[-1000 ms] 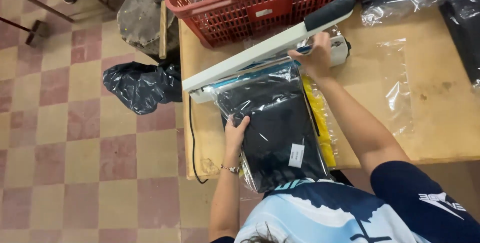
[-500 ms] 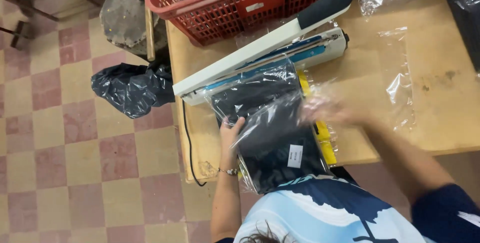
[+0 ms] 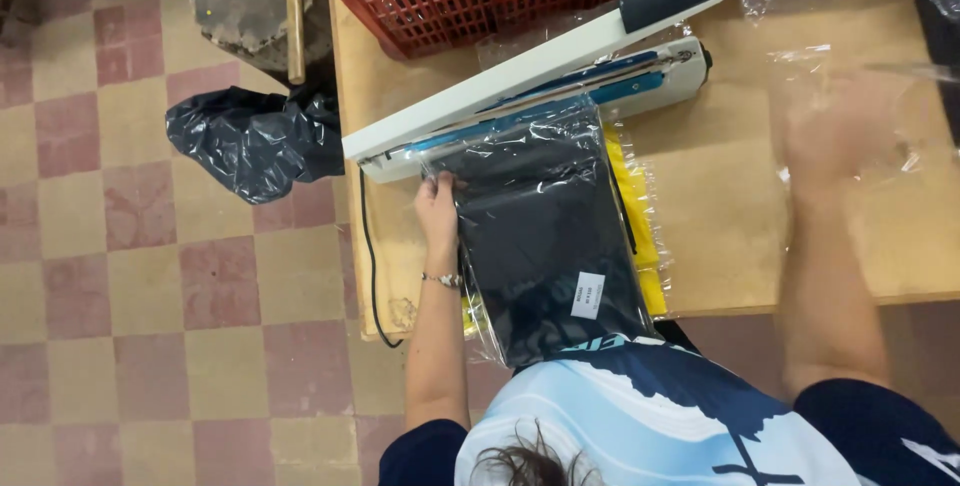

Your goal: Packaging rectangular items into plastic bags and sealing them using a manual heat sealer

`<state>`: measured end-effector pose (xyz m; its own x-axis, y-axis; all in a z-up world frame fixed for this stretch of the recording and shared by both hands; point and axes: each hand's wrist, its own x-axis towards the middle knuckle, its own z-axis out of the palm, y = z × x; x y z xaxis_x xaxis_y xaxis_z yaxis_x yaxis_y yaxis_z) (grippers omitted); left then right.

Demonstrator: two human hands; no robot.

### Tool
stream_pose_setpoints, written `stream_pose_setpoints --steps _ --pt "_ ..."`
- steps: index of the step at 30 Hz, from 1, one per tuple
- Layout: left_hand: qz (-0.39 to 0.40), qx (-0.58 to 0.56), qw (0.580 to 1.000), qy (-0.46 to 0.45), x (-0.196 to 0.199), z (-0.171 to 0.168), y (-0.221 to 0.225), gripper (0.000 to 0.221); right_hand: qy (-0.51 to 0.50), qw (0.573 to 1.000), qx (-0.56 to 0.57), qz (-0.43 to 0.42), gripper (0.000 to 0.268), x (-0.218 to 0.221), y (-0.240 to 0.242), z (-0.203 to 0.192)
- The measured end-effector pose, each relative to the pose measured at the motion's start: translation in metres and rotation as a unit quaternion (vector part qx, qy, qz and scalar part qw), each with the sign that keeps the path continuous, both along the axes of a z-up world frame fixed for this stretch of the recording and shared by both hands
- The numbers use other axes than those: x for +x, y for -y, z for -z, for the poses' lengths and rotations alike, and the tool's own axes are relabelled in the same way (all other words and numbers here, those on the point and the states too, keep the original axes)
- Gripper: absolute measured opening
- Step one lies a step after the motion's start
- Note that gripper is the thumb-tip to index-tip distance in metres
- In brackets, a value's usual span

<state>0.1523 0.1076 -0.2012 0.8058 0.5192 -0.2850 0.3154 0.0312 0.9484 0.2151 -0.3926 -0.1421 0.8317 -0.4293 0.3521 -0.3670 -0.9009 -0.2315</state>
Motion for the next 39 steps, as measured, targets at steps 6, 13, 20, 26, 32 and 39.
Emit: stream_pose_setpoints --steps 6,13,20,26,32,39 --pt "-0.074 -0.005 0.996 0.047 0.028 0.002 -0.007 0.023 -0.09 0.961 0.138 -0.223 0.05 0.029 -0.162 -0.004" --pt "-0.137 -0.05 0.987 0.074 0.042 0.013 -0.045 0.011 -0.224 0.898 0.319 -0.204 0.018 0.073 -0.205 0.038" --pt "-0.224 -0.085 0.968 0.077 0.051 0.015 -0.036 0.01 -0.09 0.895 0.387 -0.202 0.003 0.078 -0.211 0.022" --pt "-0.323 0.003 0.946 0.025 0.041 -0.016 -0.052 0.011 0.024 0.928 0.318 -0.194 0.006 0.086 -0.196 0.049" --pt "-0.193 0.275 0.917 0.214 0.073 -0.064 -0.095 0.017 0.057 0.926 0.32 -0.193 0.015 0.094 -0.188 0.053" --pt "0.395 0.301 0.859 -0.129 0.196 -0.061 -0.121 0.042 -0.047 0.959 0.257 -0.107 0.032 0.122 -0.184 0.081"
